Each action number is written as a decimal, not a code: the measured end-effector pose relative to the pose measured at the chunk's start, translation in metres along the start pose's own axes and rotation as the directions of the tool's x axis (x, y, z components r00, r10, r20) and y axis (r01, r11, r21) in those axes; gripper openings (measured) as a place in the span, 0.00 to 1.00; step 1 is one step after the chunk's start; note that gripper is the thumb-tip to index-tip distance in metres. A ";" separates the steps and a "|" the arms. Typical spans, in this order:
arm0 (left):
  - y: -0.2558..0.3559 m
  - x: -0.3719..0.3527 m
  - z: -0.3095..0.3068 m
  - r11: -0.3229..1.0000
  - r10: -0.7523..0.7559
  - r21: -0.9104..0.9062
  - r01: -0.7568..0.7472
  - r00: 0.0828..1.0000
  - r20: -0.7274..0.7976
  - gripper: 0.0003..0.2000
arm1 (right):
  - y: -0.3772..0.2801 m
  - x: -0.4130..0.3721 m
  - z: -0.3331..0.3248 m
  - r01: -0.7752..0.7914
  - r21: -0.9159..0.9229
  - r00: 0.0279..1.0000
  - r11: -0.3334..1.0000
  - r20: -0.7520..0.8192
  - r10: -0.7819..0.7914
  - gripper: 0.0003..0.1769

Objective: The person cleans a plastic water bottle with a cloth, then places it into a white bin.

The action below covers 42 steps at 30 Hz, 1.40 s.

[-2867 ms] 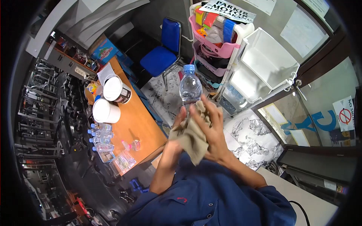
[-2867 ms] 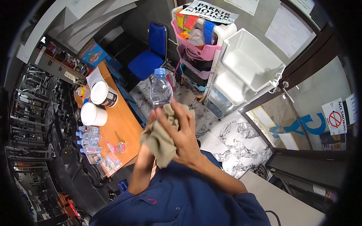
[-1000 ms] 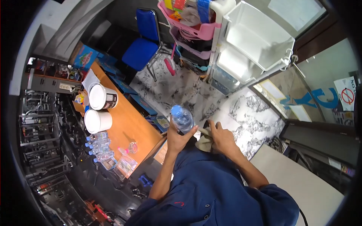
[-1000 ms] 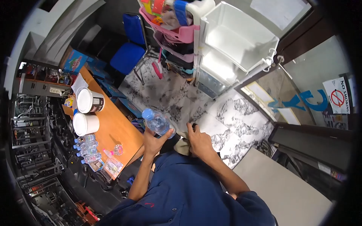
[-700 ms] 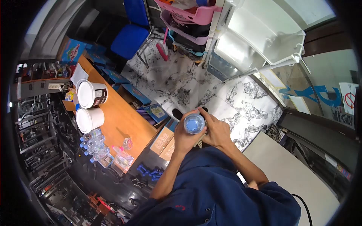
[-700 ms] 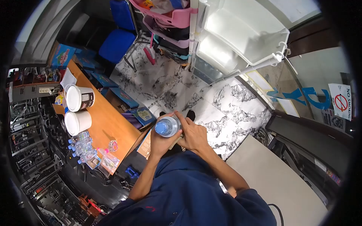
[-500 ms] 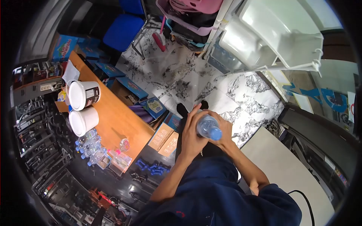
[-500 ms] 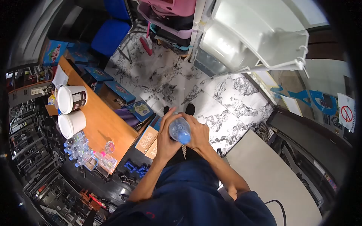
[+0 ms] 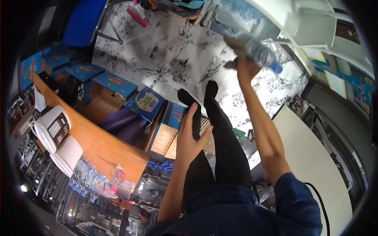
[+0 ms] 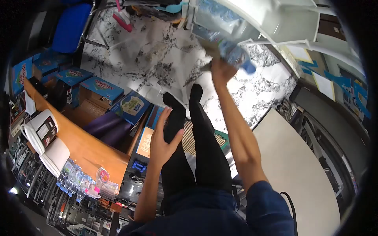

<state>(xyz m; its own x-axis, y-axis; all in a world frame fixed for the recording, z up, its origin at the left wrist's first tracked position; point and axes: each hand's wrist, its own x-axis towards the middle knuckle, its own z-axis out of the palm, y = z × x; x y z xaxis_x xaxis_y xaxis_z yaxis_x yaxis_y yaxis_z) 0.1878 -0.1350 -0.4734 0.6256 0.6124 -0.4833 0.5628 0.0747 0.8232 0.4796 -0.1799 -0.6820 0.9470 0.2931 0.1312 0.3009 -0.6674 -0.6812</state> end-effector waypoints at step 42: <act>-0.078 -0.093 0.032 0.868 -0.477 -0.078 0.490 0.868 0.137 0.22 | 0.132 0.235 0.105 -0.761 0.259 0.647 0.594 0.369 0.668 0.44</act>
<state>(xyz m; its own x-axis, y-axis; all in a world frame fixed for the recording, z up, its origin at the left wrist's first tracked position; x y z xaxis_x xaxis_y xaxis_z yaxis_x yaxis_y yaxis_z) 0.1031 -0.2235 -0.5017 0.3486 0.3881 -0.8531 0.7529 0.4262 0.5015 0.7303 -0.1276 -0.8169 0.7718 -0.0035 -0.6358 -0.5713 -0.4426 -0.6911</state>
